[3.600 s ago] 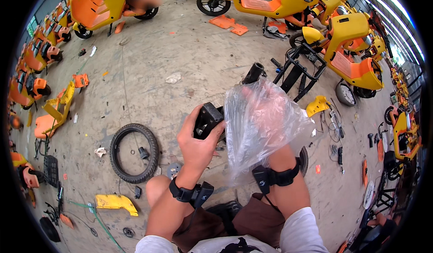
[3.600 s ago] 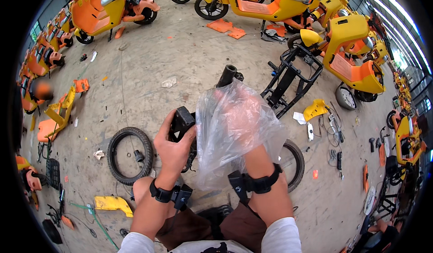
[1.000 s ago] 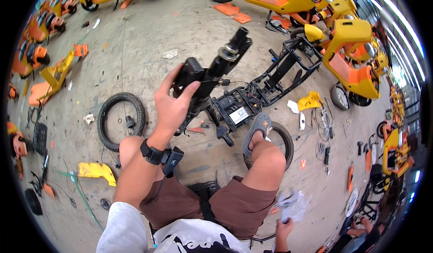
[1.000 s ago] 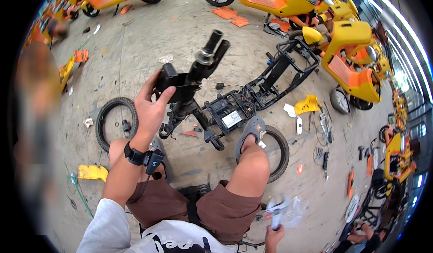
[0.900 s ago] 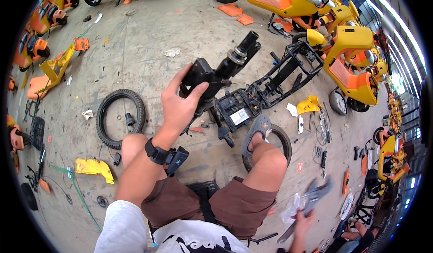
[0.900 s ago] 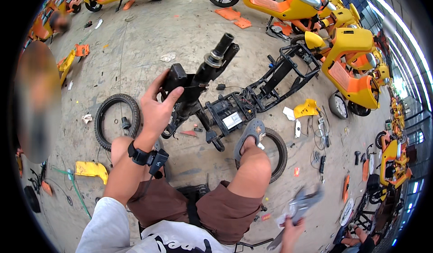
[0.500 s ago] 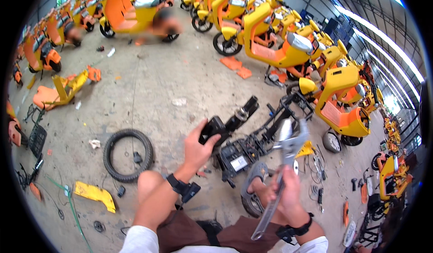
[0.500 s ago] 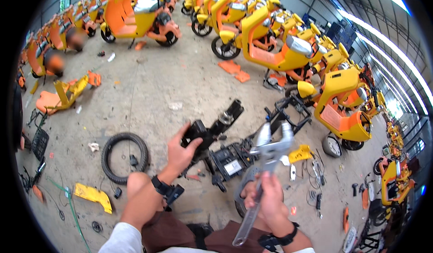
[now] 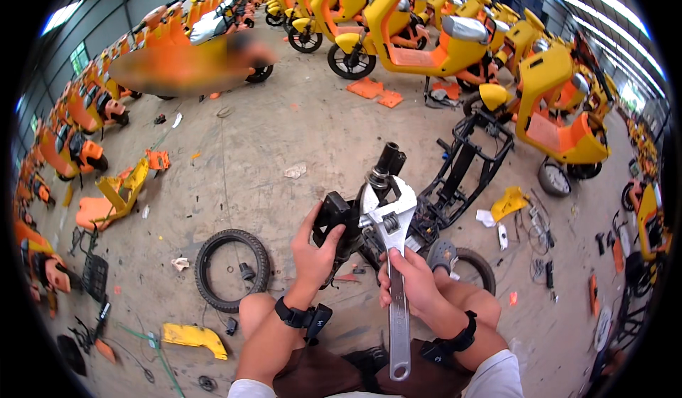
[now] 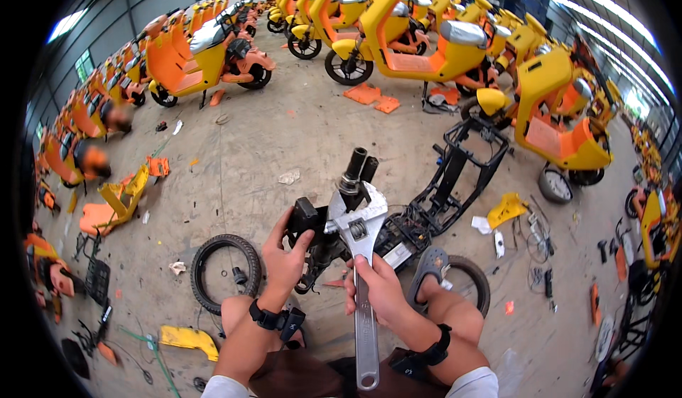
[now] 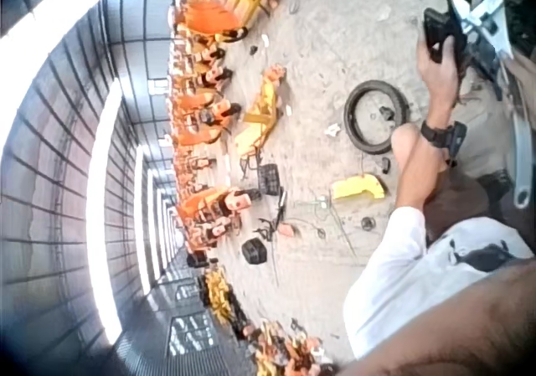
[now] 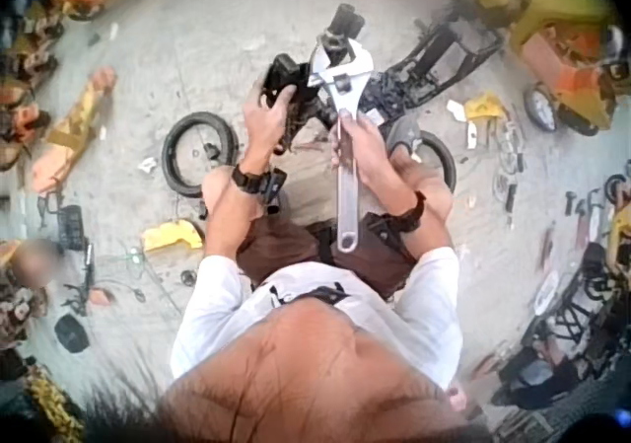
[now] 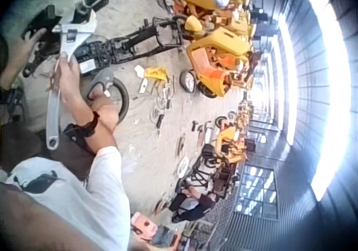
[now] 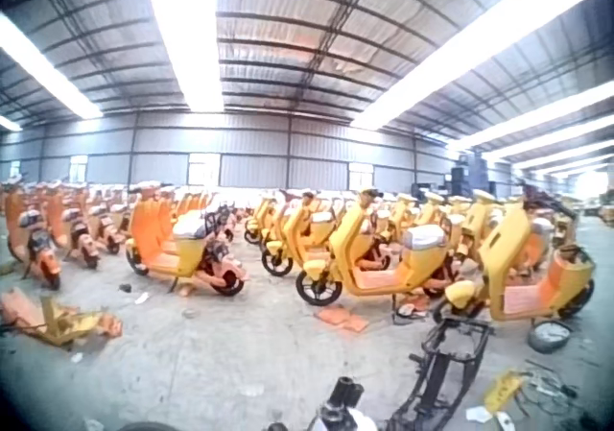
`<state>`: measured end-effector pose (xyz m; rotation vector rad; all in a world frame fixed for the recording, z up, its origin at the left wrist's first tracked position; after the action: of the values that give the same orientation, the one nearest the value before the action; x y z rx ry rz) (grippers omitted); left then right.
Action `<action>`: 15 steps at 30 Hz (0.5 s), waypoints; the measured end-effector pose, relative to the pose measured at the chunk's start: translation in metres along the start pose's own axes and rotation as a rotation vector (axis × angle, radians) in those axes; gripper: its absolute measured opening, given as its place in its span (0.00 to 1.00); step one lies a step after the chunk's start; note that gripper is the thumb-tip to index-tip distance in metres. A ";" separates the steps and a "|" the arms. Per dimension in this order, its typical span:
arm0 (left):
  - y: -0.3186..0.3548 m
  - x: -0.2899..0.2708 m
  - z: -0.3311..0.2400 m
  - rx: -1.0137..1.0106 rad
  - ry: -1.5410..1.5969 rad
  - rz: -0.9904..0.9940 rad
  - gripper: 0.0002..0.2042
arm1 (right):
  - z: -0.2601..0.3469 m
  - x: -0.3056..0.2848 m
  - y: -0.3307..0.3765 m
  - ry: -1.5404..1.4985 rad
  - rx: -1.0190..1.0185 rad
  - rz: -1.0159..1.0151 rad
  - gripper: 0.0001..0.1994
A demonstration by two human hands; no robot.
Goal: The person assembles a motorcycle front fork and triple clamp by hand and using an adjustable wrench and pliers while sitting on a warehouse floor.
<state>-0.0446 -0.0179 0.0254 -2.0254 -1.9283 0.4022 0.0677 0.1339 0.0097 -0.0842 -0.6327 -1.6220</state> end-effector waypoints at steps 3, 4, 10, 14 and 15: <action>-0.001 0.001 -0.002 -0.003 -0.024 0.011 0.26 | 0.011 0.009 0.002 -0.042 0.016 0.000 0.14; -0.001 0.003 -0.001 -0.005 -0.038 0.017 0.26 | 0.014 0.009 0.004 -0.071 0.025 0.005 0.14; -0.002 0.005 0.003 0.024 0.004 -0.027 0.25 | 0.020 0.019 0.000 -0.119 -0.023 0.005 0.13; -0.001 0.004 0.005 0.041 -0.034 -0.019 0.25 | 0.026 0.022 0.001 -0.106 -0.073 0.010 0.14; -0.001 0.006 0.007 0.041 -0.012 -0.027 0.25 | 0.027 0.021 -0.001 -0.097 -0.063 -0.005 0.14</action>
<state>-0.0481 -0.0117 0.0197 -1.9737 -1.9367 0.4444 0.0548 0.1272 0.0406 -0.2083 -0.6567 -1.6507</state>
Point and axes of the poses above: each hand's wrist, its own y-axis away from the middle knuckle, its own x-axis out of the palm, z = x × y, the point moved 7 cm from there along -y, towards the middle knuckle, and after that the axes turned 8 degrees about y, right-handed, at the moved point
